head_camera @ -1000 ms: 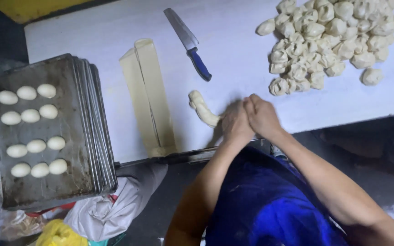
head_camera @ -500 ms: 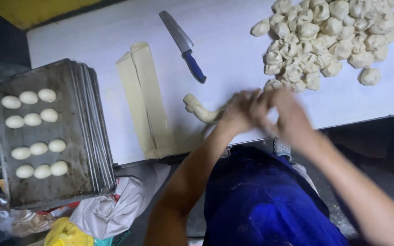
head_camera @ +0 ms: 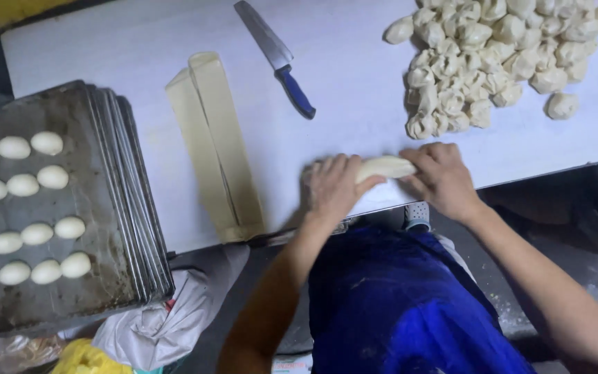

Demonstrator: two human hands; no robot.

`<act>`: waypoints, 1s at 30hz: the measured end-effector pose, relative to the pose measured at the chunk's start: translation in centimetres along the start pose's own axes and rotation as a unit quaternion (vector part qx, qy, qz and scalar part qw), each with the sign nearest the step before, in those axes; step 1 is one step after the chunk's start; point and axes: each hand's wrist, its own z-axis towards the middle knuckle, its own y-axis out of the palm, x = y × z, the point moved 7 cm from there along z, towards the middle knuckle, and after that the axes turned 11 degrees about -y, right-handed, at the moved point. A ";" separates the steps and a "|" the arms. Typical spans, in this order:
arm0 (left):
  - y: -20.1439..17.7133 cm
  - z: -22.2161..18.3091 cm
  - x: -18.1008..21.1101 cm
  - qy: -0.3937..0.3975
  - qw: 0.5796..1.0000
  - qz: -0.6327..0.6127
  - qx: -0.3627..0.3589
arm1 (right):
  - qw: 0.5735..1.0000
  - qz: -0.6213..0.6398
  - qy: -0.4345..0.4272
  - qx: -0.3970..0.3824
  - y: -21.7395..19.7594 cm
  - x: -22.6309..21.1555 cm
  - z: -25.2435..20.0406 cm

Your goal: Cutting dough into strips, rolling them into ropes, and portioning them into small balls for baking.

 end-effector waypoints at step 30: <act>11.3 5.7 7.7 -0.168 0.908 -0.013 -0.384 | 0.913 0.277 0.298 -0.038 1.9 7.5 -0.7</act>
